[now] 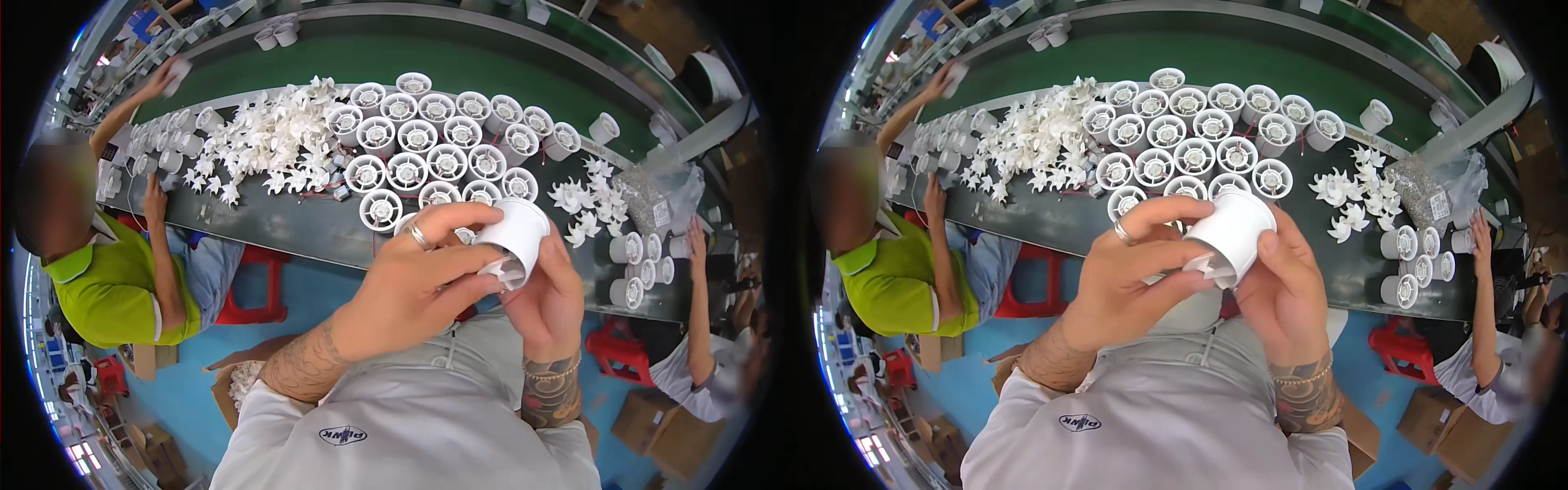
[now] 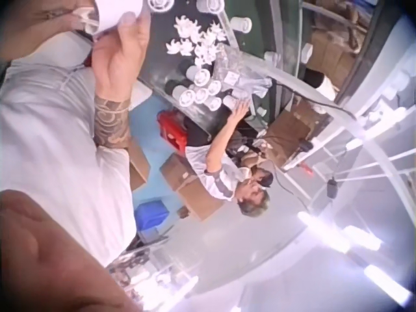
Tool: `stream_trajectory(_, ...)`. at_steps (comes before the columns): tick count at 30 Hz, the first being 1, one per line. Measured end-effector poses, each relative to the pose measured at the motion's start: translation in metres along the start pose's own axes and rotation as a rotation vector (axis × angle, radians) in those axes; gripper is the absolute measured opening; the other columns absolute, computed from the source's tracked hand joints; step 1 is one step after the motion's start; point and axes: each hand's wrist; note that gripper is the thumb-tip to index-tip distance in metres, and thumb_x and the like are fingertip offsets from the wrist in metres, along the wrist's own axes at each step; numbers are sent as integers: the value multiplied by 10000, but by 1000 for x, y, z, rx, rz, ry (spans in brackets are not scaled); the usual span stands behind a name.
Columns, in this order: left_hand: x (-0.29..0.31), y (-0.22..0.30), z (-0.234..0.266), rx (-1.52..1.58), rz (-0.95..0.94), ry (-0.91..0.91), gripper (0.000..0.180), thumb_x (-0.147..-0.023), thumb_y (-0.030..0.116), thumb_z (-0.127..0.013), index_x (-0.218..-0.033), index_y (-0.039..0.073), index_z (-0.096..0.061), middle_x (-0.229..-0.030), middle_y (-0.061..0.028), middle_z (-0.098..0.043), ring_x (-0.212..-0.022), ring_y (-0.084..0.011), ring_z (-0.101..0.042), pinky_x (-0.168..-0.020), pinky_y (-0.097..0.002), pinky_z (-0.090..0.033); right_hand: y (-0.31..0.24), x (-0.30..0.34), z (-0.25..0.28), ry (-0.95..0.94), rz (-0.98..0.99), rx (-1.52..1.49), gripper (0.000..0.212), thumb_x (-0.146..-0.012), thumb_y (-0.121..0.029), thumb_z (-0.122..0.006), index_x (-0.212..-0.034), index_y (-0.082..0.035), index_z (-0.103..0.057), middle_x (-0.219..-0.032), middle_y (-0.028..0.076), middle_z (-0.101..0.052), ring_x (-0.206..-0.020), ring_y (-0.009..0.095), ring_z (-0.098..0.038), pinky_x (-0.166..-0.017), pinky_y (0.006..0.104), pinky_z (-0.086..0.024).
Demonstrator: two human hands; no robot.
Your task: Assembling white plastic circular components by inserting internal parts into housings at a production line station.
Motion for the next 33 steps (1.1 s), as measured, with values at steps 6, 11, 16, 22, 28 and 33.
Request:
stream_trajectory(6, 5, 1, -21, -67, -79, 133, 210, -748, 6, -743, -953, 36, -708, -1189, -121, -609, -922, -233, -652, -718, -320, -542, 1, 15, -1, 10, 53, 28, 490, -981, -303, -512, -1359, -13, -398, -1283, 158, -526, -1134, 277, -569, -912, 400, -513)
stream_trajectory(11, 1, 1, -21, -112, -198, 162, 220, -680, -32, -766, -889, 13, -713, -1153, -145, -654, -875, -238, -658, -692, -310, -532, 1, 21, 1, 25, 134, 9, 483, -983, -315, -513, -1340, -7, -406, -1276, 163, -530, -1147, 284, -565, -927, 399, -509)
stream_trajectory(16, 8, 5, -24, 4, -127, 221, 183, -665, 8, -798, -812, 40, -694, -1126, -122, -675, -913, -268, -658, -720, -318, -544, -2, 25, 1, -17, 139, 48, 456, -960, -278, -564, -1297, -5, -425, -1263, 180, -538, -1137, 285, -572, -928, 410, -509)
stream_trajectory(22, 11, 10, -20, 83, -53, 175, 178, -658, -1, -806, -726, 34, -646, -1112, -130, -679, -825, -238, -676, -669, -307, -547, -7, 32, 8, 6, 224, 221, 431, -903, -250, -647, -1210, 3, -483, -1165, 180, -599, -1034, 252, -627, -891, 383, -524)
stream_trajectory(28, 9, 10, -25, 264, 60, 134, 289, -667, -108, -771, -657, 1, -504, -1122, -248, -637, -945, -236, -679, -782, -339, -597, -13, 38, 0, 87, 287, 265, 449, -796, -192, -784, -1114, 22, -550, -997, 88, -647, -890, 138, -628, -788, 275, -507)
stream_trajectory(33, 6, 7, -29, 239, 41, 116, 343, -657, -108, -768, -635, 10, -447, -1093, -227, -626, -967, -240, -674, -751, -331, -620, -15, 42, 7, 79, 290, 335, 460, -800, -198, -778, -1130, 32, -557, -1008, 91, -647, -894, 142, -626, -797, 270, -498)
Point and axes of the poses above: each hand's wrist, its own x-axis away from the middle knuckle, its own z-axis out of the back of the hand, y = z × x
